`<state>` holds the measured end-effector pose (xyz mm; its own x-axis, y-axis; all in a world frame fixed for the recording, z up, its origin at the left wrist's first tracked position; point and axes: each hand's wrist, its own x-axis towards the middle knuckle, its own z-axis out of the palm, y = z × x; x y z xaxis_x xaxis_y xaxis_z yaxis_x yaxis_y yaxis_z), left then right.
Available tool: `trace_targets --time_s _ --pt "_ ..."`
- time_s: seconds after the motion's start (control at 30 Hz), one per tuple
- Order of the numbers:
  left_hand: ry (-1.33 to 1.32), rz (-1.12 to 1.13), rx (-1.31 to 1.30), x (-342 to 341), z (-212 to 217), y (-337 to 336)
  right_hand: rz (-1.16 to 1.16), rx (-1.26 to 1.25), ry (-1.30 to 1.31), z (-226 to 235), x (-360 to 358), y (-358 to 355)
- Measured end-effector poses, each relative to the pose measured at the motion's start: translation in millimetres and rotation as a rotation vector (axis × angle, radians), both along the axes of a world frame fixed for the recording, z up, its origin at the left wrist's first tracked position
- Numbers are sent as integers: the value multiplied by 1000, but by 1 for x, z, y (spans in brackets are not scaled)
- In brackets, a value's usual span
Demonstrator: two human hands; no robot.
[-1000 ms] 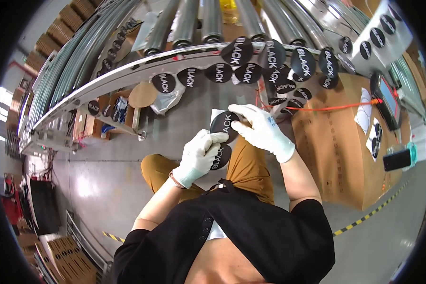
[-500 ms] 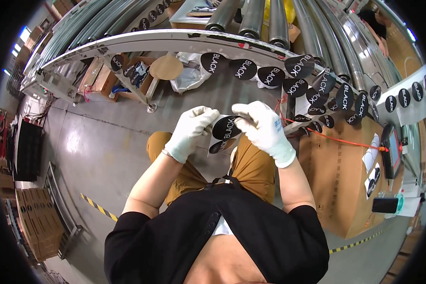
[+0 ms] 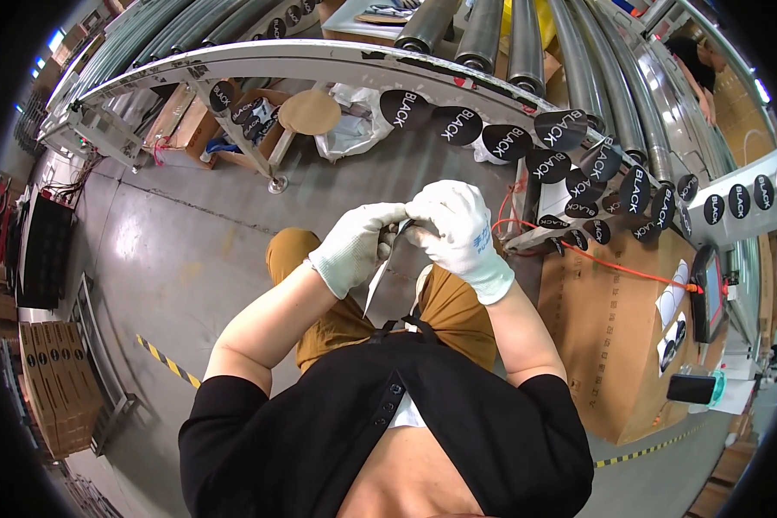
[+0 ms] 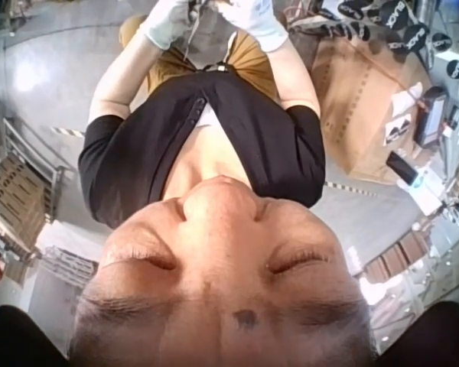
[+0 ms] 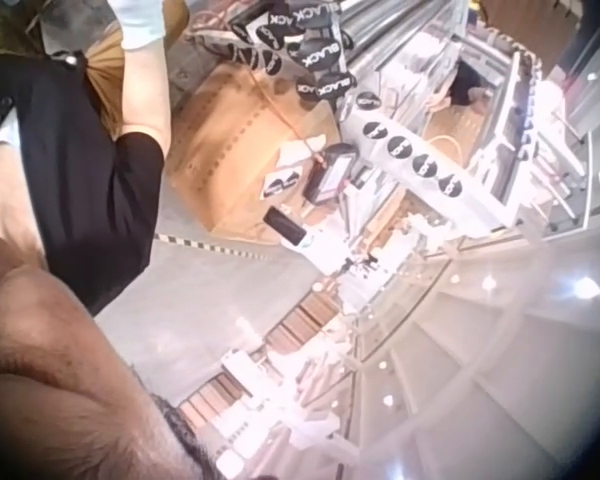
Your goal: Applying circular labels to metal components and assisting in sealing large boxes on a conveyor belt.
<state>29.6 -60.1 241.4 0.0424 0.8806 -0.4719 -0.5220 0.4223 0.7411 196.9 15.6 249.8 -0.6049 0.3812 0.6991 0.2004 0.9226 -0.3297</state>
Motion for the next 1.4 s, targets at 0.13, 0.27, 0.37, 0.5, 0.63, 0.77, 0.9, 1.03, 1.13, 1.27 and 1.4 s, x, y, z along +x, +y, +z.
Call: trace_targets --time_s 0.13,0.27,0.37,0.5,0.63,0.77,0.9,1.03,1.13,1.27,1.4 --pt "-71 111 -133 4 3 4 26 48 -15 0 2 3" --pt "-120 171 -119 3 -1 4 85 41 -51 2 3 6" --pt "-117 103 -111 -1 -4 4 -42 -52 -59 13 -3 0" --pt "-68 73 -120 0 3 0 16 13 -105 1 -2 5" --pt "-48 80 -82 1 13 -2 54 104 -57 5 -3 2" --pt "-58 126 -119 -1 11 -2 124 85 -74 9 -5 4" --pt "-65 147 -120 -5 3 -1 102 21 -43 10 -7 0" --pt "-82 172 -132 -5 2 -5 35 26 -22 9 -12 0" --pt "-96 158 -139 -5 3 -3 81 71 -52 8 -14 1" --pt "-128 184 -184 -8 -6 -1 98 85 -51 7 -18 -1" --pt "-158 224 -225 -14 -12 -1 80 101 -39 9 -18 -2"
